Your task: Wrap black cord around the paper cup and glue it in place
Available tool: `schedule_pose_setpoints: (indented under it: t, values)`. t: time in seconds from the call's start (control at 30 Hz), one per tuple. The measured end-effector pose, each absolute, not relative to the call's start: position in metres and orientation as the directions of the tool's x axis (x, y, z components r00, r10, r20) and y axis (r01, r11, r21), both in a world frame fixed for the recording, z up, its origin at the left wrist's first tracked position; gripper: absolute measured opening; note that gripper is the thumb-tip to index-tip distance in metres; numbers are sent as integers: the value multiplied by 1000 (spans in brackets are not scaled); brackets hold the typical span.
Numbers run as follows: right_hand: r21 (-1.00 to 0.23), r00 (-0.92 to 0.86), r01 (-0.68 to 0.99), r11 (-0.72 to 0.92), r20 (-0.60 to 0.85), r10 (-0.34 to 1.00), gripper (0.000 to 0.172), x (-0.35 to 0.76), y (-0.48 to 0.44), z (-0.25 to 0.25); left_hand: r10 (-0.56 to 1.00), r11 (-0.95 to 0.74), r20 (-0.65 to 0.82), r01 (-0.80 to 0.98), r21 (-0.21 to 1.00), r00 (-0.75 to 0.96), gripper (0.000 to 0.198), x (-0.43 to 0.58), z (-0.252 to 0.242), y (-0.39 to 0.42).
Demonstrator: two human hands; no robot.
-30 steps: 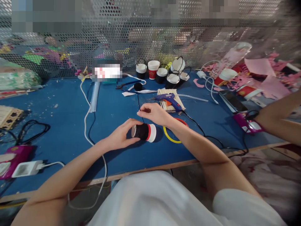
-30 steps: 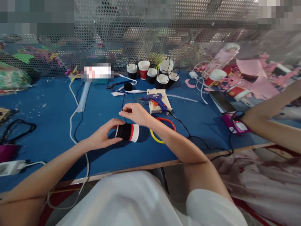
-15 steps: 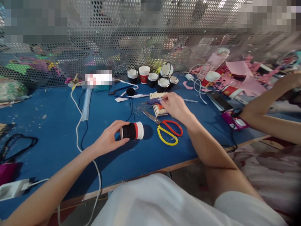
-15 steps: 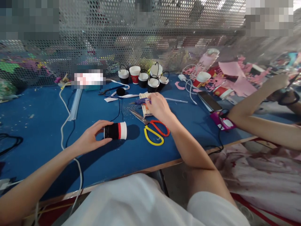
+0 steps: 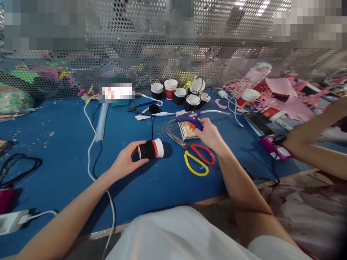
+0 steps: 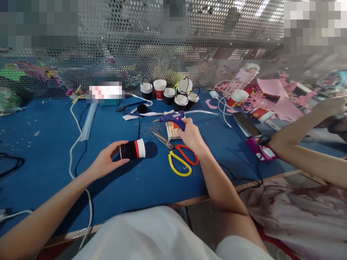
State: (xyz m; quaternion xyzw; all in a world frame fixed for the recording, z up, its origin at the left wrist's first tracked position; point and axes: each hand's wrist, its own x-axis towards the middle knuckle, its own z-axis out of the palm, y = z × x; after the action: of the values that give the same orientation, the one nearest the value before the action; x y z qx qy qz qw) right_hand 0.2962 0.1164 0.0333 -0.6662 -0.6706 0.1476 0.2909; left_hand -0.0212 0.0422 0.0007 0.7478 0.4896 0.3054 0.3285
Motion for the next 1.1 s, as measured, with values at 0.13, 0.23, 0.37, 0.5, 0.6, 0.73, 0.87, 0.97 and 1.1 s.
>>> schedule_pose_setpoints:
  t: [0.13, 0.23, 0.37, 0.5, 0.6, 0.73, 0.87, 0.97, 1.1]
  values:
    - [-698, -22, 707, 111, 136, 991, 39, 295, 108, 44, 920, -293, 134, 420, 859, 367, 53, -22, -1, 43]
    - [-802, -143, 581, 137, 65, 988, 36, 291, 101, 51, 913, -329, 186, 390, 860, 362, 48, -22, 0, 44]
    - [-881, -130, 460, 106, 52, 990, 34, 278, 90, 56, 903, -355, 216, 362, 862, 371, 49, -23, 1, 44]
    - [-925, -194, 379, 8, -71, 978, 26, 256, 76, 58, 902, -373, 246, 353, 858, 354, 44, -24, 1, 44]
    - [-904, -240, 426, -6, -119, 963, 25, 247, 68, 53, 903, -386, 254, 392, 835, 347, 43, -25, 2, 43]
    - [-791, -210, 588, 169, 52, 976, 19, 246, 63, 42, 899, -399, 258, 417, 817, 355, 42, -25, 3, 43]
    - [-765, -250, 602, 229, 92, 964, 14, 242, 59, 39, 885, -441, 285, 469, 766, 367, 42, -26, 5, 43]
    - [-752, -281, 600, 274, 122, 952, 12, 239, 56, 40, 875, -466, 303, 493, 734, 377, 42, -26, 6, 43]
    - [-708, -299, 628, 323, 163, 940, 13, 238, 55, 39, 862, -494, 318, 517, 699, 395, 41, -26, 8, 43]
